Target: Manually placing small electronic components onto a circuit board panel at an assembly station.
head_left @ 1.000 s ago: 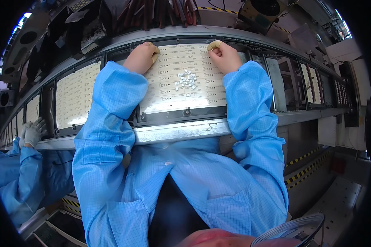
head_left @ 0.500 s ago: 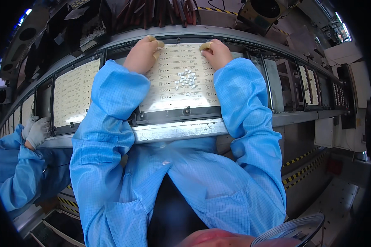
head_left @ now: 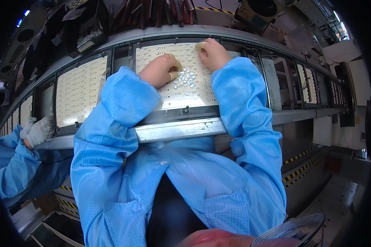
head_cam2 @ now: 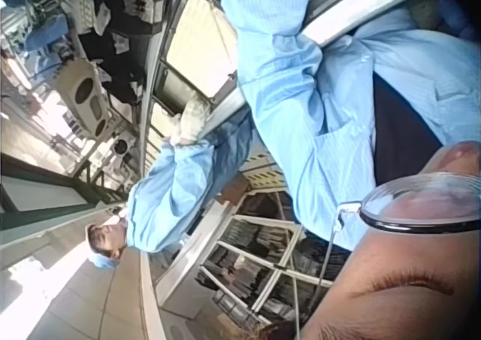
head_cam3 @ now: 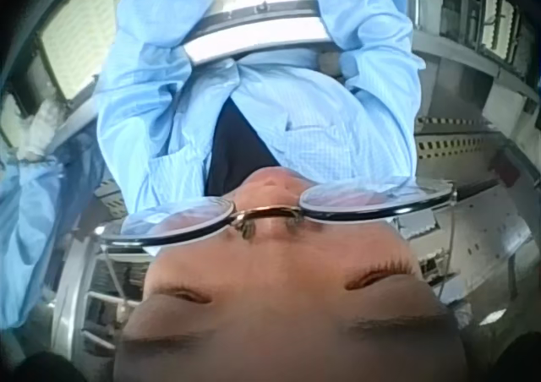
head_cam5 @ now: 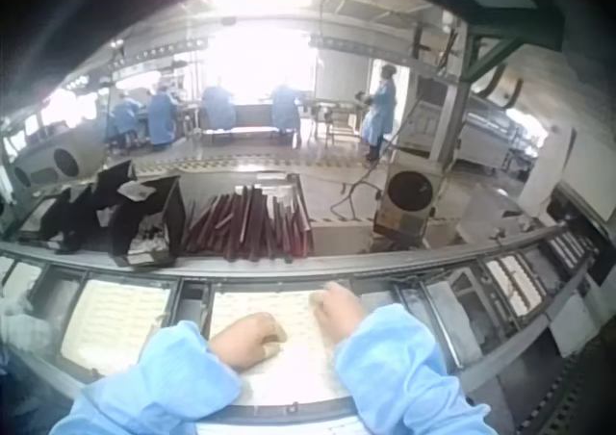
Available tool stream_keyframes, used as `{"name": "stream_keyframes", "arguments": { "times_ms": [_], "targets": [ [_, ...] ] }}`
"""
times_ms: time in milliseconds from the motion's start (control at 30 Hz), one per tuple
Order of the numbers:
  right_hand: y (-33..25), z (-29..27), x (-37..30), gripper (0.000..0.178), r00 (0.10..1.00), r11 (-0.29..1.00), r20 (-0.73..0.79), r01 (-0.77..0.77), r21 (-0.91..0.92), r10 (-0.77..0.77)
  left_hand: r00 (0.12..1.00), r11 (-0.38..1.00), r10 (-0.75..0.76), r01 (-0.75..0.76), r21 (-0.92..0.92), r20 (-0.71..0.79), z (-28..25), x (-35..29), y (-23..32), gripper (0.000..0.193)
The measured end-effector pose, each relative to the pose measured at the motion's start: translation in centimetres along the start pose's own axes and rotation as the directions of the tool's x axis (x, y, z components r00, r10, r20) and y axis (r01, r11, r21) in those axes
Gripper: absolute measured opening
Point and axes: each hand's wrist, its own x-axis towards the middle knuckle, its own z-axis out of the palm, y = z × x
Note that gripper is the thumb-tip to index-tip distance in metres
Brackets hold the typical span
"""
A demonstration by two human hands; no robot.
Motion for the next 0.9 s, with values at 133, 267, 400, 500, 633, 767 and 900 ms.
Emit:
{"name": "stream_keyframes", "arguments": {
  "times_ms": [133,267,400,500,633,767,900],
  "targets": [
    [-1.5,0.0,-1.4,0.019,0.973,0.95,0.052,0.208,0.232,-0.225,0.993,0.994,-0.086,0.08,-0.075,-0.079,-0.7,0.0,0.2,0.016],
    [-3.1,0.1,-1.9,0.02,0.953,0.945,0.195,0.173,0.277,-0.231,0.943,0.964,-0.217,0.167,-0.206,-0.251,-2.8,0.1,0.0,0.012],
    [-3.2,0.7,-1.4,0.019,0.962,0.962,0.186,0.157,0.223,-0.2,0.898,0.932,-0.308,0.22,-0.286,-0.314,-4.7,0.7,-2.2,0.012],
    [-2.9,0.3,-1.4,0.018,0.975,0.958,0.132,0.141,0.248,-0.178,0.868,0.869,-0.39,0.235,-0.436,-0.309,-5.4,0.6,-3.2,0.01],
    [-2.4,-0.7,-1.6,0.017,0.991,0.952,0.119,0.026,0.304,-0.065,0.837,0.741,-0.449,0.152,-0.654,-0.313,-6.6,0.1,-3.6,0.012],
    [-1.2,-1.4,-2.0,0.017,0.996,0.952,0.082,-0.003,0.306,-0.023,0.813,0.812,-0.446,0.19,-0.552,-0.376,-10.2,-0.3,-2.4,0.014],
    [-0.4,-1.9,-2.3,0.018,0.996,0.943,0.089,-0.057,0.329,0.03,0.85,0.787,-0.347,0.033,-0.616,-0.397,-15.3,-1.5,1.1,0.019]
  ]
}}
